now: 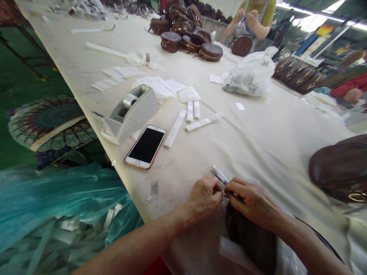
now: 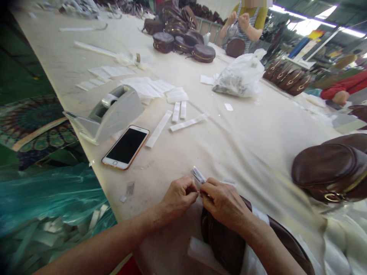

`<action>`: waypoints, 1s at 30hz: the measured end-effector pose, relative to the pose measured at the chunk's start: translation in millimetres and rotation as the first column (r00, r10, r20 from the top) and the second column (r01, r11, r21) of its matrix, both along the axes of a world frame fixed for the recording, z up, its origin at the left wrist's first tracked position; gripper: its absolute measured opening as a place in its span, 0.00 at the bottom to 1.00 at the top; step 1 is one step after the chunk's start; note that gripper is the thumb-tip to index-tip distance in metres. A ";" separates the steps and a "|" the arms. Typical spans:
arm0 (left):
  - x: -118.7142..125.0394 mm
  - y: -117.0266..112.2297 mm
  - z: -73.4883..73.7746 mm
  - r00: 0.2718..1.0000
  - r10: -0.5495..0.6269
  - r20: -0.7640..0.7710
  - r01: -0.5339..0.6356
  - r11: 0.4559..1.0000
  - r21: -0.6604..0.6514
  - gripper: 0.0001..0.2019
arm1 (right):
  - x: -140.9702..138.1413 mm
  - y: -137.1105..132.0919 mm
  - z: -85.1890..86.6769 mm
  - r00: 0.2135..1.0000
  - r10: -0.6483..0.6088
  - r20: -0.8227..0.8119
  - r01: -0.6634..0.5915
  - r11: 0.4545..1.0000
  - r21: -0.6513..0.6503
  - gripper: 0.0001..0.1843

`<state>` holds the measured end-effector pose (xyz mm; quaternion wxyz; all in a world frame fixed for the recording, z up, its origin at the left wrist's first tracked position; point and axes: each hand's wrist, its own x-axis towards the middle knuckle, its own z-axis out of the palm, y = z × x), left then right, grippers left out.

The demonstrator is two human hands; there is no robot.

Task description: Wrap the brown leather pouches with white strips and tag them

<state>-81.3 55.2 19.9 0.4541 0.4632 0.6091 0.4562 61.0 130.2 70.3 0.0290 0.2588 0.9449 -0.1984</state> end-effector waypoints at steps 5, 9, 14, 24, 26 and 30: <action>-0.4 -0.9 -2.4 0.998 0.055 0.034 -0.057 0.996 0.065 0.11 | 0.0 -0.9 -0.4 0.999 -0.013 -0.036 0.012 1.000 -0.009 0.10; 0.7 -2.0 -4.3 0.998 0.063 0.009 -0.063 0.987 0.150 0.12 | 0.6 -1.2 -1.2 0.999 -0.025 -0.041 0.024 0.999 -0.036 0.11; 2.3 -2.7 -3.7 0.997 0.061 0.049 -0.068 0.987 0.148 0.09 | 1.1 -1.7 -1.3 0.997 -0.036 -0.064 0.033 0.998 -0.047 0.10; 1.6 -3.3 -1.5 0.999 0.037 -0.003 -0.036 0.993 0.109 0.08 | 1.5 -2.1 -2.5 0.994 -0.032 -0.103 0.027 0.999 -0.044 0.10; 1.5 -3.0 -0.4 0.999 0.033 0.018 -0.035 0.995 0.093 0.08 | 1.4 -2.6 -2.6 0.993 -0.026 -0.115 0.024 1.000 -0.018 0.10; 0.8 -0.6 -0.4 0.967 0.041 0.253 -0.051 0.998 0.034 0.08 | 0.7 -3.8 -2.6 0.997 0.012 -0.077 -0.005 0.996 0.089 0.09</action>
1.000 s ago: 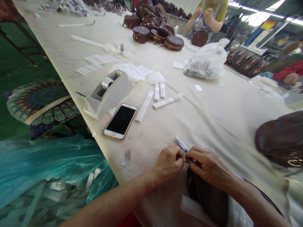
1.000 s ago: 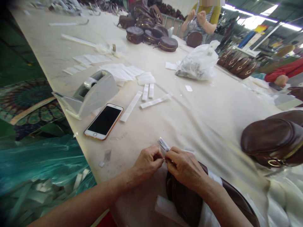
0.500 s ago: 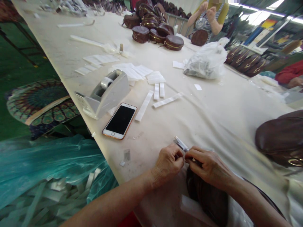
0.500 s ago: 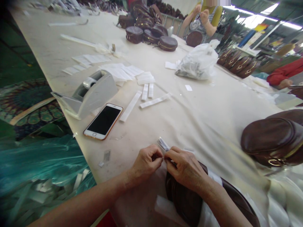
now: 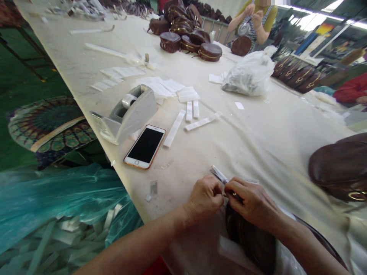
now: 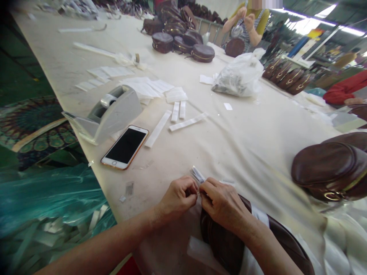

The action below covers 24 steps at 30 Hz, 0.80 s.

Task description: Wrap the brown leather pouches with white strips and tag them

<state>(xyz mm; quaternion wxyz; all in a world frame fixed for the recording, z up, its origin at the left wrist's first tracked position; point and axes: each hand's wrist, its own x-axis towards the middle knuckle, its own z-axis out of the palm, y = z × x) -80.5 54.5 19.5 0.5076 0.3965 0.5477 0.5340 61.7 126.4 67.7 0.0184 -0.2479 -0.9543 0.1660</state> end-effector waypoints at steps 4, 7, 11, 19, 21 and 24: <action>-1.6 2.1 -1.7 0.976 -0.058 0.212 0.075 0.994 -0.075 0.03 | 2.1 -0.4 1.6 1.000 0.004 0.007 -0.004 0.999 -0.033 0.09; -3.2 2.0 1.3 0.930 -0.068 0.360 0.117 0.986 -0.116 0.03 | 6.4 -0.9 4.0 0.998 -0.039 -0.050 0.031 0.987 -0.161 0.08; -4.6 1.8 8.2 0.866 -0.056 0.496 0.152 0.976 -0.155 0.09 | 12.6 -2.3 7.2 0.986 -0.093 -0.138 0.060 0.972 -0.227 0.09; -8.5 3.1 12.7 0.717 -0.044 0.696 0.231 0.957 -0.177 0.11 | 48.7 -4.6 17.4 0.934 -0.275 -0.226 0.266 0.961 -0.071 0.09; -10.0 4.1 13.5 0.699 -0.037 0.714 0.227 0.959 -0.172 0.12 | 60.2 -6.6 18.4 0.932 -0.314 -0.182 0.305 0.949 -0.078 0.11; -10.9 5.4 13.2 0.698 -0.023 0.716 0.203 0.965 -0.167 0.14 | 69.7 -10.4 15.9 0.935 -0.339 -0.104 0.327 0.938 -0.110 0.14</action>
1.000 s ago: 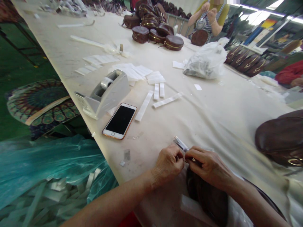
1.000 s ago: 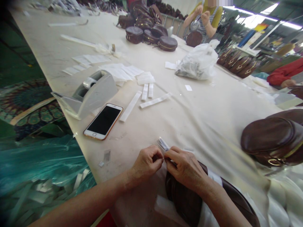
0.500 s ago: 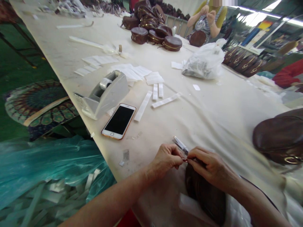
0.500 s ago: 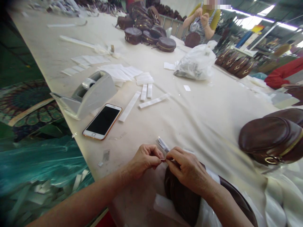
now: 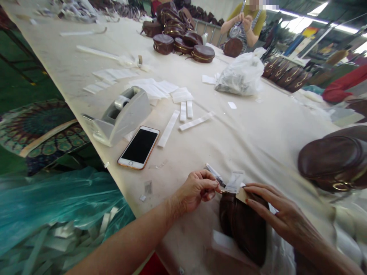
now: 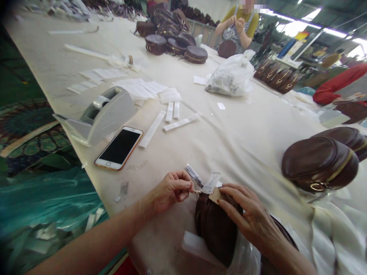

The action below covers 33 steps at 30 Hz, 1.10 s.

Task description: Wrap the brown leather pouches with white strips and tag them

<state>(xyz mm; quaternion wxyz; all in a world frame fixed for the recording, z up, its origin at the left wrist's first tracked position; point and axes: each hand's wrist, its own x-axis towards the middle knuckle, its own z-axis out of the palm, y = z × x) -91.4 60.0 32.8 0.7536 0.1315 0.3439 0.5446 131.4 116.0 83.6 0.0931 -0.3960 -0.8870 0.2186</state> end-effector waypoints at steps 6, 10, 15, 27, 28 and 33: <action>0.0 -0.2 -1.1 0.999 0.011 -0.033 -0.011 1.000 0.020 0.14 | -3.9 -3.6 -5.7 0.989 -0.136 0.053 0.136 0.991 0.007 0.22; -1.4 -0.3 -0.8 0.999 0.025 -0.038 -0.024 0.999 0.029 0.13 | -9.3 -2.0 1.6 0.995 -0.010 0.098 0.008 1.000 0.020 0.26; -2.7 0.2 -1.9 0.999 0.052 -0.013 -0.052 0.999 0.005 0.14 | -12.0 7.6 9.2 0.982 0.156 0.103 -0.158 0.987 0.017 0.17; -5.4 0.1 -3.1 0.997 0.074 0.023 -0.074 0.997 0.002 0.13 | -22.2 22.8 8.7 0.931 0.330 0.160 -0.346 0.934 0.089 0.10; -5.3 0.1 -3.2 0.997 0.075 0.027 -0.076 0.997 0.005 0.13 | -23.2 22.9 8.5 0.942 0.297 0.154 -0.313 0.946 0.089 0.12; -4.8 0.4 -2.2 0.995 0.085 0.043 -0.085 0.996 0.013 0.13 | -36.9 28.2 11.9 0.923 0.333 0.191 -0.341 0.940 0.012 0.33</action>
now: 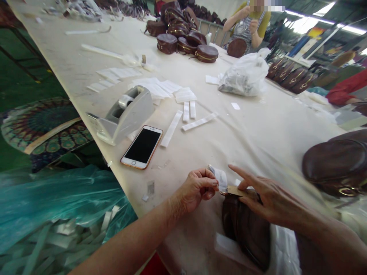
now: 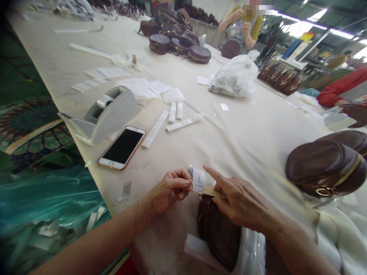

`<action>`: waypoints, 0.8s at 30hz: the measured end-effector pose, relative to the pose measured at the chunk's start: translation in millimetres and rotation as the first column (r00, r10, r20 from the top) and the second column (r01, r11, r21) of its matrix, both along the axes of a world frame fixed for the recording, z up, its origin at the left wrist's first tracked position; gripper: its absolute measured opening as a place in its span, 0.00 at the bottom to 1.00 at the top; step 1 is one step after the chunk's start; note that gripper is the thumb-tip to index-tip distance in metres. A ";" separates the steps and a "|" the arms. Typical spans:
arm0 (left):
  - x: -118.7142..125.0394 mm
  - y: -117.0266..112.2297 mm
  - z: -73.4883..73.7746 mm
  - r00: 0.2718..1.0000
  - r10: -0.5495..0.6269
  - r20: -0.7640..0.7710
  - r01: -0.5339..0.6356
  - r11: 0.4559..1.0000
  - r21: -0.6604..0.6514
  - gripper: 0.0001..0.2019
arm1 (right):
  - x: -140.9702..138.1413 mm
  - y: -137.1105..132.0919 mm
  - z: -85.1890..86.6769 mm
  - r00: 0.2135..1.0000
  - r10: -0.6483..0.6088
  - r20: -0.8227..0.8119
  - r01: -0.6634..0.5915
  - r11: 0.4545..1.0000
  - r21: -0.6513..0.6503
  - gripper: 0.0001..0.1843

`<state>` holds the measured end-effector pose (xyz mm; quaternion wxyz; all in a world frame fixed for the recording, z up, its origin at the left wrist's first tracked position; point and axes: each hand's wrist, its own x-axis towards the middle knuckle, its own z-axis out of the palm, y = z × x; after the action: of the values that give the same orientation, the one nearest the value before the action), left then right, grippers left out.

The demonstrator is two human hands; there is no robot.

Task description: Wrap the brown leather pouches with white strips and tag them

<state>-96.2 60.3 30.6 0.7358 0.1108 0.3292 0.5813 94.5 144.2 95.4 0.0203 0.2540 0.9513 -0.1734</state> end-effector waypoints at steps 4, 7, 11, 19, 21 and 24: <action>-0.9 -0.1 0.5 1.000 0.007 0.016 -0.007 1.000 0.025 0.11 | -24.8 7.6 6.1 0.982 0.135 0.130 -0.132 0.991 -0.028 0.38; -1.7 -0.6 -0.5 0.999 0.023 0.026 -0.023 0.999 0.026 0.11 | -44.9 12.5 5.3 0.947 0.220 0.234 -0.223 0.975 -0.014 0.31; -2.1 -1.3 -2.0 0.999 0.031 0.019 -0.031 0.999 0.022 0.11 | -61.5 18.0 -0.1 0.916 0.283 0.284 -0.286 0.958 -0.031 0.17; -2.8 0.8 -0.7 1.000 0.019 0.021 -0.019 1.000 0.016 0.11 | -51.0 25.3 -2.8 0.928 0.276 0.251 -0.308 0.947 0.094 0.14; -2.4 1.0 -1.4 1.000 0.019 0.008 -0.019 1.000 0.011 0.11 | -42.4 27.1 -0.6 0.947 0.263 0.187 -0.295 0.939 0.176 0.13; -1.2 0.7 -3.3 0.999 0.029 -0.037 -0.029 1.000 0.004 0.12 | -26.1 29.3 3.5 0.972 0.225 0.069 -0.235 0.935 0.266 0.12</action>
<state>-97.4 61.0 27.3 0.7209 0.1179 0.3433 0.5904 68.4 173.5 99.0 0.0232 0.1446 0.9887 -0.0327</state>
